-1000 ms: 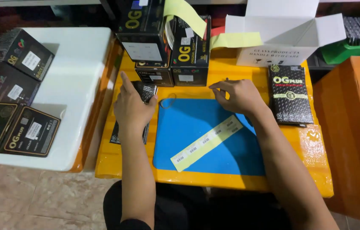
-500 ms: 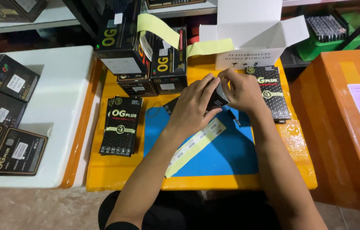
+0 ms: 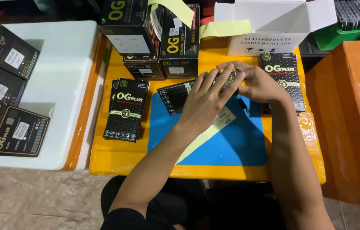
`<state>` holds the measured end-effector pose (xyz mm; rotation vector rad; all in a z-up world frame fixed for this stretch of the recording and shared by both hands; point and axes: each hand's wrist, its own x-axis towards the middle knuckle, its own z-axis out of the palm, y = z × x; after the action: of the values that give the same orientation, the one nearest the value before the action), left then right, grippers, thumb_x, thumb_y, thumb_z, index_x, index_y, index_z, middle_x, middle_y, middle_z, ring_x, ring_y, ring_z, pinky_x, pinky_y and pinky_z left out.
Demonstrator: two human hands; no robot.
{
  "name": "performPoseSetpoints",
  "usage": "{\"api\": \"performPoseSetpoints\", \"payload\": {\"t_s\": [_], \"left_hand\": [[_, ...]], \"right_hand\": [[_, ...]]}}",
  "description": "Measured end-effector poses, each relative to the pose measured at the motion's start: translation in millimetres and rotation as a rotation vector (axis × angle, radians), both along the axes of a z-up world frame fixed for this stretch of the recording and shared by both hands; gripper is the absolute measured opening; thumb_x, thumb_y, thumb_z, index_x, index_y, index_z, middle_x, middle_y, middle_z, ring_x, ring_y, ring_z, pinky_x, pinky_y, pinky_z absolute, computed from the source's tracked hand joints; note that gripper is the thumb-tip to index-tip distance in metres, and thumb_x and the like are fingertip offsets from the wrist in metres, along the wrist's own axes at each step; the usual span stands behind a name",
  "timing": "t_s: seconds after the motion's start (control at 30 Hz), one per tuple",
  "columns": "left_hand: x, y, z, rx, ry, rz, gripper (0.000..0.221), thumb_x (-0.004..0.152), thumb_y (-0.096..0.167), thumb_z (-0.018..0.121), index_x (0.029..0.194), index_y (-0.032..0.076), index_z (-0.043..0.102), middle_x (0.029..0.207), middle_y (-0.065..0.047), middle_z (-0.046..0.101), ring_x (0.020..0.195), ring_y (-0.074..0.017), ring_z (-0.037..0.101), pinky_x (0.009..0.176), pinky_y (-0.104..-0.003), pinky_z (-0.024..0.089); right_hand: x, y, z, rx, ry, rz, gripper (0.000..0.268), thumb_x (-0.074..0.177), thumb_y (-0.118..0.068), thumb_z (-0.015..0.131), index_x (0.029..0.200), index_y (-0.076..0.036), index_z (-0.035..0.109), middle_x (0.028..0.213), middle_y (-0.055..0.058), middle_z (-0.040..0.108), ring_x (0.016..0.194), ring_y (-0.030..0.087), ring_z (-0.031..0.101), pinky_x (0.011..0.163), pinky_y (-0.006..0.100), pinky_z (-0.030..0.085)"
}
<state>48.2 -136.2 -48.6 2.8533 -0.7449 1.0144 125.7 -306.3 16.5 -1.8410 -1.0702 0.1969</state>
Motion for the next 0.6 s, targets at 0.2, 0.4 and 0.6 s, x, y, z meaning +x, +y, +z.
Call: {"api": "performPoseSetpoints", "payload": {"t_s": [0.2, 0.4, 0.6], "left_hand": [[-1, 1, -1, -0.039, 0.092, 0.033, 0.081, 0.094, 0.015, 0.08, 0.16, 0.02, 0.033, 0.152, -0.018, 0.049, 0.131, -0.0347, 0.058, 0.107, -0.047, 0.049], [-7, 21, 13, -0.166, 0.186, 0.128, 0.105, 0.09, 0.025, 0.085, 0.167, 0.022, 0.014, 0.145, -0.022, 0.049, 0.127, -0.0411, 0.058, 0.102, -0.052, 0.049], [-17, 51, 42, -0.233, 0.267, 0.253, 0.103, 0.09, 0.023, 0.084, 0.167, 0.021, 0.016, 0.139, -0.024, 0.056, 0.121, -0.0445, 0.061, 0.097, -0.057, 0.05]], "right_hand": [[23, -12, -57, -0.013, 0.096, -0.011, 0.008, 0.091, -0.007, 0.074, 0.09, 0.0, 0.079, 0.098, 0.017, 0.071, 0.105, 0.04, 0.07, 0.085, 0.05, 0.051], [61, -31, -99, 0.204, 0.202, -0.17, 0.018, 0.11, -0.01, 0.055, 0.102, 0.002, 0.067, 0.082, 0.011, 0.059, 0.079, 0.028, 0.068, 0.068, 0.036, 0.05], [37, -11, -70, 0.647, 0.399, -0.497, 0.025, 0.116, -0.028, 0.052, 0.119, -0.004, 0.059, 0.095, 0.009, 0.064, 0.072, 0.018, 0.074, 0.063, 0.026, 0.064]]}}
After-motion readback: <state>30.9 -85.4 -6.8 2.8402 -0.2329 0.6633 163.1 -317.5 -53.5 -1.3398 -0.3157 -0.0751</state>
